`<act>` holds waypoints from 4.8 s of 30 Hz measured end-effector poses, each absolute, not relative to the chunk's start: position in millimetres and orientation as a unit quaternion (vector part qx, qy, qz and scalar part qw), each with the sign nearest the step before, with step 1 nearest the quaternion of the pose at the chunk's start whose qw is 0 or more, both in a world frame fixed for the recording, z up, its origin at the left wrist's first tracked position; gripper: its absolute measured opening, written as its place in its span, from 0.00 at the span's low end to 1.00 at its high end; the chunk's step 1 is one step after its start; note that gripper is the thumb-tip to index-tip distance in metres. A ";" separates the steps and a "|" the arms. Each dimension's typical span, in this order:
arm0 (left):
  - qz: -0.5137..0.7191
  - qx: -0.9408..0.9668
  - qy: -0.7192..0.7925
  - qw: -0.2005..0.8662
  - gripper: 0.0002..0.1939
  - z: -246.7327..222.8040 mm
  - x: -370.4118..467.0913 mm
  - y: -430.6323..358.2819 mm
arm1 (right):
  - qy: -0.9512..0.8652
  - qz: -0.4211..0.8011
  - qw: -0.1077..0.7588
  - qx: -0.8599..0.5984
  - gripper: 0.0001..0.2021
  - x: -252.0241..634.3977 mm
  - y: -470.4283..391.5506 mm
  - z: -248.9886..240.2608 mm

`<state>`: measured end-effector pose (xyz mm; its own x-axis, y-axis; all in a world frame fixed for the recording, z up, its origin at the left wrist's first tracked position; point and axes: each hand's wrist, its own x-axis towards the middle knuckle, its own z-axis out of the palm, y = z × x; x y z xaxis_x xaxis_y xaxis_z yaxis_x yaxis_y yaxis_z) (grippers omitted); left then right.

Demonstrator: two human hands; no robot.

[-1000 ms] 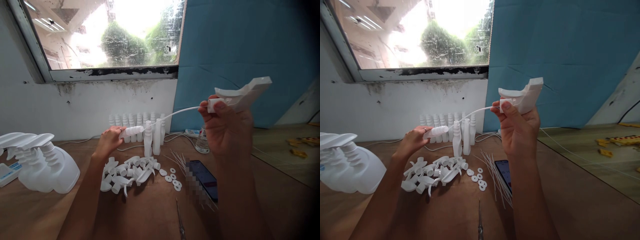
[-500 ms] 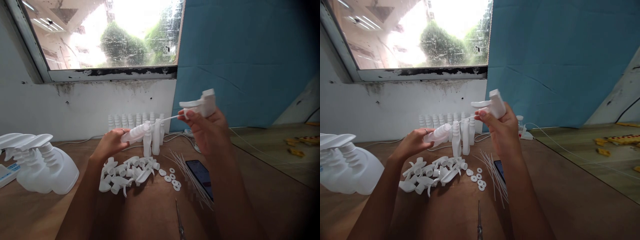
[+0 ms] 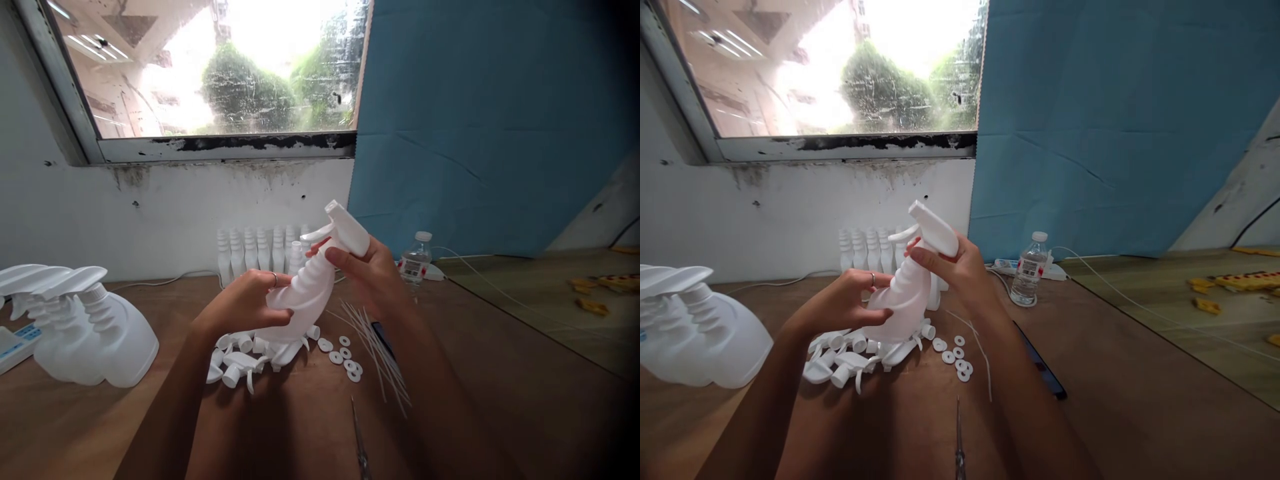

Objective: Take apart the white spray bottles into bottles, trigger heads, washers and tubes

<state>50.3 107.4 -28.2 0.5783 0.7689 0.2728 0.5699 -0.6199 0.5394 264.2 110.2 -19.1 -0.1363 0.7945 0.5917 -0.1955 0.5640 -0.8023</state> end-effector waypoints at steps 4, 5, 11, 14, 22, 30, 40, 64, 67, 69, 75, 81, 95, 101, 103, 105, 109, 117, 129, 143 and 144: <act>0.233 0.870 0.342 0.270 0.17 -26.5 52.6 104.3 | -0.638 0.498 0.564 -0.166 0.10 264.4 108.0 -18.6; 0.228 0.871 0.335 0.277 0.14 -25.9 53.2 103.0 | -0.638 0.507 0.555 -0.166 0.11 265.9 107.3 -17.8; 0.239 0.876 0.326 0.264 0.12 -23.0 56.1 97.2 | -0.620 0.495 0.580 -0.185 0.12 268.7 108.6 -16.4; 0.243 0.876 0.315 0.273 0.11 -22.5 58.0 95.5 | -0.578 0.523 0.607 -0.157 0.12 257.7 109.6 -20.0; 0.243 0.867 0.331 0.280 0.12 -24.4 59.1 94.0 | -0.546 0.565 0.599 -0.155 0.16 237.6 107.5 -25.3; 0.545 0.738 0.325 0.229 0.16 -22.4 62.7 95.8 | -0.582 0.585 0.547 -0.136 0.12 240.4 101.1 -26.9; 0.655 0.626 0.340 0.253 0.12 -24.5 80.7 90.2 | -0.572 0.637 0.505 -0.111 0.11 234.9 97.7 -32.8; 0.556 0.700 0.335 0.300 0.15 -13.2 54.5 89.1 | -0.624 0.619 0.468 -0.098 0.12 225.8 107.2 -49.4; 0.563 0.709 0.315 0.285 0.19 -9.0 48.2 87.4 | -0.625 0.631 0.448 -0.106 0.12 221.0 107.9 -54.1; 0.546 0.726 0.314 0.274 0.16 -8.8 47.4 85.9 | -0.624 0.637 0.438 -0.109 0.13 216.8 108.3 -59.9; 0.470 0.763 0.353 0.267 0.10 -11.0 47.1 85.6 | -0.614 0.650 0.442 -0.077 0.11 210.1 111.1 -88.8; 0.438 0.802 0.331 0.238 0.05 -7.3 47.9 82.3 | -0.582 0.669 0.461 -0.018 0.14 210.4 116.1 -109.4; 0.403 0.810 0.332 0.266 0.10 -4.2 31.9 80.3 | -0.641 0.583 0.492 -0.083 0.17 207.1 107.3 -101.2; 0.405 0.802 0.337 0.282 0.11 -3.9 30.1 81.2 | -0.624 0.584 0.512 -0.085 0.21 203.1 104.2 -101.0; 0.401 0.800 0.336 0.294 0.11 -4.5 29.0 81.6 | -0.631 0.571 0.514 -0.108 0.24 202.5 103.1 -100.4; 0.400 0.799 0.334 0.299 0.10 -5.0 28.4 82.1 | -0.629 0.580 0.509 -0.092 0.24 202.3 102.1 -99.5; 0.396 0.799 0.335 0.305 0.10 -4.6 28.7 82.6 | -0.633 0.566 0.515 -0.114 0.22 201.9 100.9 -98.2; 0.389 0.791 0.344 0.323 0.11 -6.0 27.2 83.9 | -0.638 0.565 0.511 -0.115 0.22 202.3 101.9 -99.4; 0.388 0.796 0.338 0.319 0.11 -4.6 26.6 82.9 | -0.647 0.573 0.497 -0.075 0.16 204.1 101.3 -99.9; 0.371 0.811 0.337 0.302 0.09 -5.6 23.2 82.8 | -0.647 0.611 0.450 -0.075 0.20 206.3 106.1 -94.4; 0.366 0.821 0.333 0.284 0.08 -5.2 22.7 82.4 | -0.648 0.623 0.434 -0.065 0.20 207.1 107.9 -93.4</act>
